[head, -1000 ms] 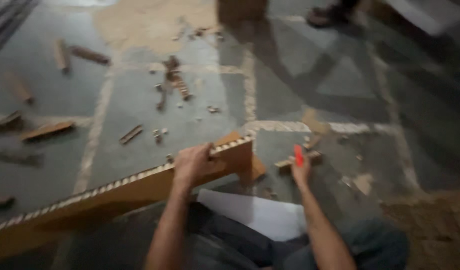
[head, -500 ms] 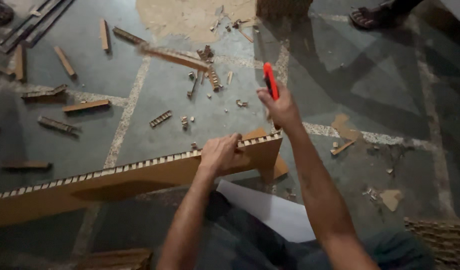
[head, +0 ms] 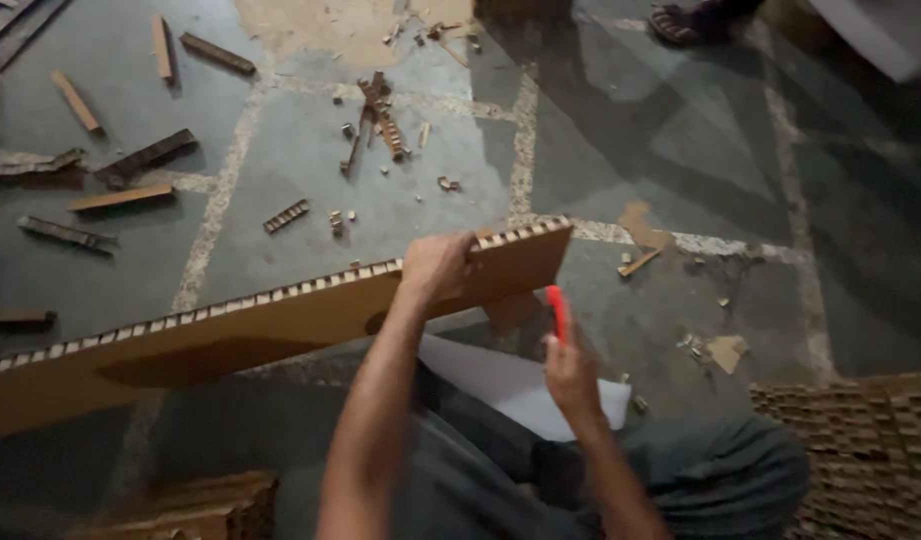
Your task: The person trims and separates pieces of corrugated board using a utility knife and then stacks the resulting inserts together by hand.
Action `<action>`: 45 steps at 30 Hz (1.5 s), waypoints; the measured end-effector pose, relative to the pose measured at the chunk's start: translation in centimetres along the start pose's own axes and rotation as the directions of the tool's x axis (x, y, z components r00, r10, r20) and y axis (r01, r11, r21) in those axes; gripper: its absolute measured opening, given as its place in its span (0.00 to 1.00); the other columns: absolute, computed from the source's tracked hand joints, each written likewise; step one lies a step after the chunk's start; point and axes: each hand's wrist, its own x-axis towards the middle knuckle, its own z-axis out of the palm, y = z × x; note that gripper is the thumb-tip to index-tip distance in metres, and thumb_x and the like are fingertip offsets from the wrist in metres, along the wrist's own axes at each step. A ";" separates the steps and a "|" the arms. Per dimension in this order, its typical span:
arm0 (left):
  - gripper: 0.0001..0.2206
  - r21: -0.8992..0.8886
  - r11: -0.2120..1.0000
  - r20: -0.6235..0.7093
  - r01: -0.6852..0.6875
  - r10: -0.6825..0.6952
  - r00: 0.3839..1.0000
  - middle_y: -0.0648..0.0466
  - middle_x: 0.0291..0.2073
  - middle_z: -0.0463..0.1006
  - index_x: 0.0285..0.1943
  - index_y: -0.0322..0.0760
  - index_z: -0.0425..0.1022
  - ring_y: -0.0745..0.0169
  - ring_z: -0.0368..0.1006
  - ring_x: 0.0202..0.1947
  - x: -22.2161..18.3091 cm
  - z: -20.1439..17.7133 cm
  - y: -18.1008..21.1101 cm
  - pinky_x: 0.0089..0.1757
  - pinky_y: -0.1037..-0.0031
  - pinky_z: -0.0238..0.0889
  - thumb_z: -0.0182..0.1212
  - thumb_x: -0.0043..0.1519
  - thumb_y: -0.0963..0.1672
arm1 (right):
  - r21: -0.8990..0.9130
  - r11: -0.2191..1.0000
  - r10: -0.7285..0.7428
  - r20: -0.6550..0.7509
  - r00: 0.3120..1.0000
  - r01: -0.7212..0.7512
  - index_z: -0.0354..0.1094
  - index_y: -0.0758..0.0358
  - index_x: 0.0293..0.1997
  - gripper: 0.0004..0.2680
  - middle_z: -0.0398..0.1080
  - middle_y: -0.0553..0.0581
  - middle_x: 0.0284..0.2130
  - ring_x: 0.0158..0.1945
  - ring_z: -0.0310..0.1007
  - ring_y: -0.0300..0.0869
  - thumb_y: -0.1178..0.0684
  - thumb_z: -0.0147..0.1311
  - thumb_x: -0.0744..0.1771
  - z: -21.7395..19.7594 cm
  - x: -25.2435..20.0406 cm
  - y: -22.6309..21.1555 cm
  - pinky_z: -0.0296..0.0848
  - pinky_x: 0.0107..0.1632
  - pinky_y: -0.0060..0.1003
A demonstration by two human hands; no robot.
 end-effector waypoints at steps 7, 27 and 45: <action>0.15 0.042 0.999 0.013 -0.008 0.007 1.000 0.47 0.38 0.82 0.45 0.43 0.76 0.39 0.77 0.42 1.0 0.9 -1.0 0.40 0.51 0.68 0.68 0.56 0.51 | -0.150 0.989 0.030 0.169 0.985 -0.004 0.41 0.46 0.79 0.25 0.73 0.73 0.48 0.41 0.74 0.67 0.58 0.44 0.70 2.0 2.5 -3.4 0.71 0.42 0.58; 0.12 0.038 0.999 -0.004 -0.020 0.021 1.000 0.45 0.38 0.82 0.46 0.43 0.75 0.40 0.78 0.41 1.0 1.0 -1.0 0.39 0.51 0.69 0.67 0.57 0.48 | -0.068 0.977 -0.197 0.067 0.978 0.201 0.43 0.48 0.78 0.26 0.71 0.76 0.54 0.48 0.73 0.68 0.59 0.46 0.68 3.7 5.1 -3.1 0.73 0.43 0.57; 0.15 0.044 0.999 -0.001 0.027 -0.027 1.000 0.45 0.39 0.82 0.46 0.43 0.75 0.38 0.77 0.43 0.7 1.1 -0.4 0.40 0.50 0.69 0.66 0.57 0.51 | -0.268 0.963 0.129 0.412 0.902 -0.015 0.58 0.56 0.69 0.20 0.73 0.79 0.43 0.45 0.72 0.72 0.57 0.44 0.67 7.2 0.5 8.6 0.69 0.47 0.64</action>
